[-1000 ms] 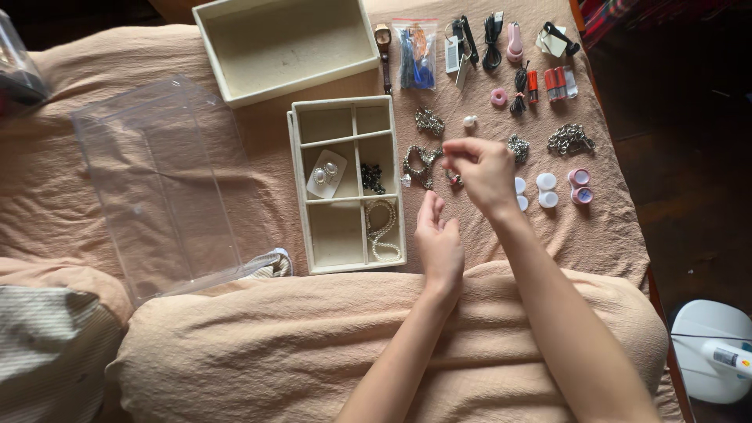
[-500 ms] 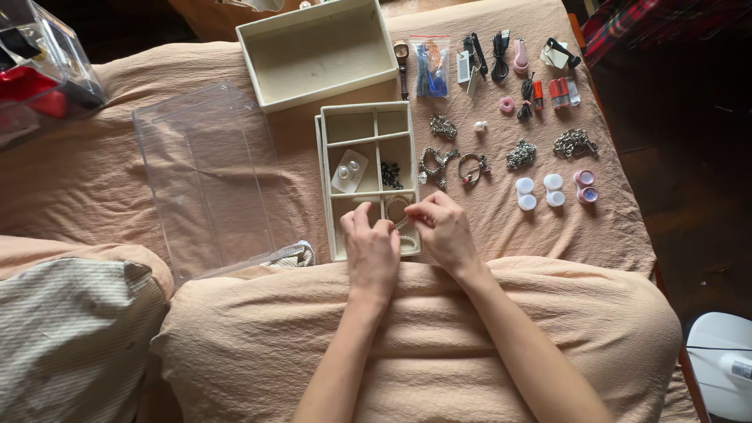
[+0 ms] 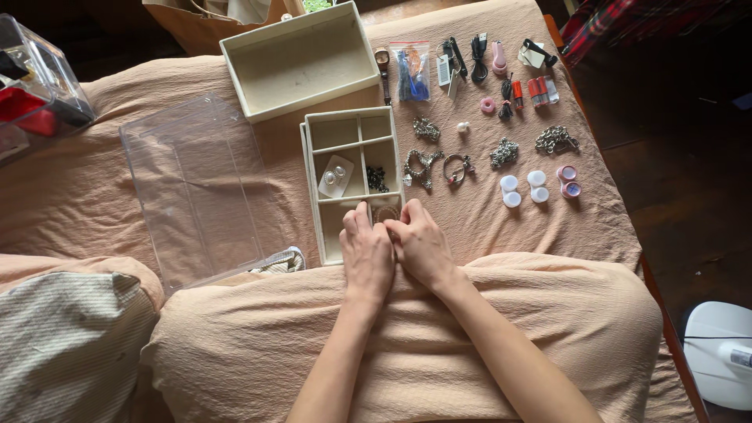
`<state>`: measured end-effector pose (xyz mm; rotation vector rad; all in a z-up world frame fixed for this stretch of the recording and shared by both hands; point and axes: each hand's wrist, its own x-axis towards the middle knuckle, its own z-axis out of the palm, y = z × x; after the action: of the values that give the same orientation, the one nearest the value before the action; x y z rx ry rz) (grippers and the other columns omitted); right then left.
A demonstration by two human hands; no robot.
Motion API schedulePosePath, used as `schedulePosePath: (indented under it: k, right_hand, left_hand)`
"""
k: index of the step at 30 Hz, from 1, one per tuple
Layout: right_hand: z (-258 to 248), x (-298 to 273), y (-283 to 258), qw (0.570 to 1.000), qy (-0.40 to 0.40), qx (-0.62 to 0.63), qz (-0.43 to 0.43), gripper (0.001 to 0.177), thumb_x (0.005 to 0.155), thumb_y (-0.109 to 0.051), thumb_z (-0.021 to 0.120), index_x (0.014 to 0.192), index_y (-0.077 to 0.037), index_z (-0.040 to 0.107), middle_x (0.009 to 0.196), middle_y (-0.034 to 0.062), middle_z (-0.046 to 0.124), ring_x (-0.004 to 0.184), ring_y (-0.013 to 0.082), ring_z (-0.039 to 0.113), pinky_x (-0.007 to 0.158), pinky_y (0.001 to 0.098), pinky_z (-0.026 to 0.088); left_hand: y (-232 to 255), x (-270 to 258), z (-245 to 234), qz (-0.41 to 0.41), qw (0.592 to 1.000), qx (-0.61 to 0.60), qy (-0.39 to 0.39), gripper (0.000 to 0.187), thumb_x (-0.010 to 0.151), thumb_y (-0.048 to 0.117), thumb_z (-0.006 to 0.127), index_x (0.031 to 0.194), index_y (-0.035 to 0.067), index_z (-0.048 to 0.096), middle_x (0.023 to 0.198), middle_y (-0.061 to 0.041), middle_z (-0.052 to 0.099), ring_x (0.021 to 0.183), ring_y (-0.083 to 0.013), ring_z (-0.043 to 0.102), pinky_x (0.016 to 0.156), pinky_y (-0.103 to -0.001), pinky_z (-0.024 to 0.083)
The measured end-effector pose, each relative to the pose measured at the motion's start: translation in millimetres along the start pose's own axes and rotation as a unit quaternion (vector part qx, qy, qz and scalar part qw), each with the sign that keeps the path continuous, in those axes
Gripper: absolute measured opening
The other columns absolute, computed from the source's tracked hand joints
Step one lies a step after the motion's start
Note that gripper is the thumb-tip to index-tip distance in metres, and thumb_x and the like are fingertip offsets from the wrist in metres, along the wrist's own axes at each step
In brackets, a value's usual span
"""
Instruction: The person removes jewelry from a compartmentalized box and places it on the bed, then reorganizes the items back into the box. They handle contact lens cases, bracelets, necklaces, and earrings, arranging them into the box's compartments.
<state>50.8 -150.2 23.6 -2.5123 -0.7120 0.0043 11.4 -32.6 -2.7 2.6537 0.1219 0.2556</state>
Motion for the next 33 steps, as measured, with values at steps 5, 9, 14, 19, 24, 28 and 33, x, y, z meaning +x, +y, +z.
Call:
schedulePosePath:
  k: [5, 9, 14, 19, 24, 28, 33]
  right_hand:
    - [-2, -1, 3, 0.999, -0.034, -0.003, 0.005, 0.010, 0.083, -0.007, 0.073, 0.092, -0.005, 0.076, 0.098, 0.0136, 0.056, 0.094, 0.0292, 0.063, 0.080, 0.0405, 0.056]
    - [-11, 5, 12, 0.998, -0.016, 0.060, -0.012, 0.007, 0.088, -0.009, 0.073, 0.090, -0.003, 0.076, 0.095, 0.0117, 0.064, 0.087, 0.0241, 0.066, 0.081, 0.0370, 0.058]
    - [-49, 12, 20, 0.981, -0.041, 0.177, 0.062, 0.010, 0.089, -0.014, 0.075, 0.093, -0.006, 0.078, 0.088, 0.0075, 0.074, 0.071, 0.0147, 0.069, 0.064, 0.0295, 0.060]
    - [-101, 14, 20, 0.962, -0.025, 0.254, 0.100, 0.013, 0.091, -0.010, 0.074, 0.101, -0.005, 0.078, 0.088, 0.0068, 0.077, 0.072, 0.0130, 0.071, 0.063, 0.0271, 0.060]
    - [-139, 9, 29, 0.923, -0.010, 0.361, 0.133, 0.020, 0.092, -0.007, 0.071, 0.110, 0.000, 0.074, 0.095, 0.0092, 0.078, 0.087, 0.0124, 0.076, 0.078, 0.0248, 0.064]
    - [-156, 7, 51, 0.929, -0.013, 0.336, 0.157, 0.020, 0.092, -0.007, 0.072, 0.111, 0.000, 0.074, 0.095, 0.0087, 0.078, 0.085, 0.0120, 0.074, 0.076, 0.0246, 0.062]
    - [-162, 0, 84, 0.925, -0.020, 0.313, 0.214, 0.020, 0.091, -0.008, 0.072, 0.110, 0.000, 0.075, 0.091, 0.0058, 0.077, 0.081, 0.0088, 0.072, 0.071, 0.0225, 0.058]
  left_hand:
    - [-5, -1, -1, -0.011, 1.000, -0.022, -0.005, 0.021, 0.082, 0.014, 0.074, 0.091, -0.005, 0.072, 0.142, -0.028, 0.047, 0.130, -0.0377, 0.042, 0.104, -0.049, 0.043]
    - [0, -1, -15, 0.023, 0.995, -0.080, 0.049, 0.018, 0.086, 0.015, 0.074, 0.091, -0.003, 0.070, 0.144, -0.029, 0.048, 0.127, -0.0383, 0.045, 0.106, -0.049, 0.044]
    - [17, 11, -31, -0.029, 0.953, -0.300, 0.015, 0.022, 0.098, 0.021, 0.064, 0.107, 0.000, 0.067, 0.118, -0.020, 0.070, 0.104, -0.0300, 0.068, 0.090, -0.040, 0.056]
    - [37, 21, -33, 0.045, 0.916, -0.394, 0.054, 0.028, 0.107, 0.016, 0.055, 0.129, 0.004, 0.067, 0.114, -0.017, 0.075, 0.099, -0.0263, 0.074, 0.086, -0.037, 0.059]
    - [59, 25, -14, -0.055, 0.853, -0.519, -0.028, 0.037, 0.105, 0.013, 0.055, 0.141, 0.008, 0.062, 0.117, -0.014, 0.077, 0.095, -0.0177, 0.071, 0.080, -0.031, 0.057]
    - [80, 27, 21, -0.066, 0.797, -0.598, -0.052, 0.039, 0.104, 0.009, 0.056, 0.142, 0.006, 0.061, 0.124, -0.011, 0.074, 0.105, -0.0136, 0.069, 0.089, -0.027, 0.057]
    - [105, 21, 73, -0.185, 0.683, -0.693, -0.135, 0.035, 0.104, 0.005, 0.054, 0.137, 0.000, 0.065, 0.111, -0.010, 0.073, 0.096, -0.0133, 0.067, 0.081, -0.026, 0.054]
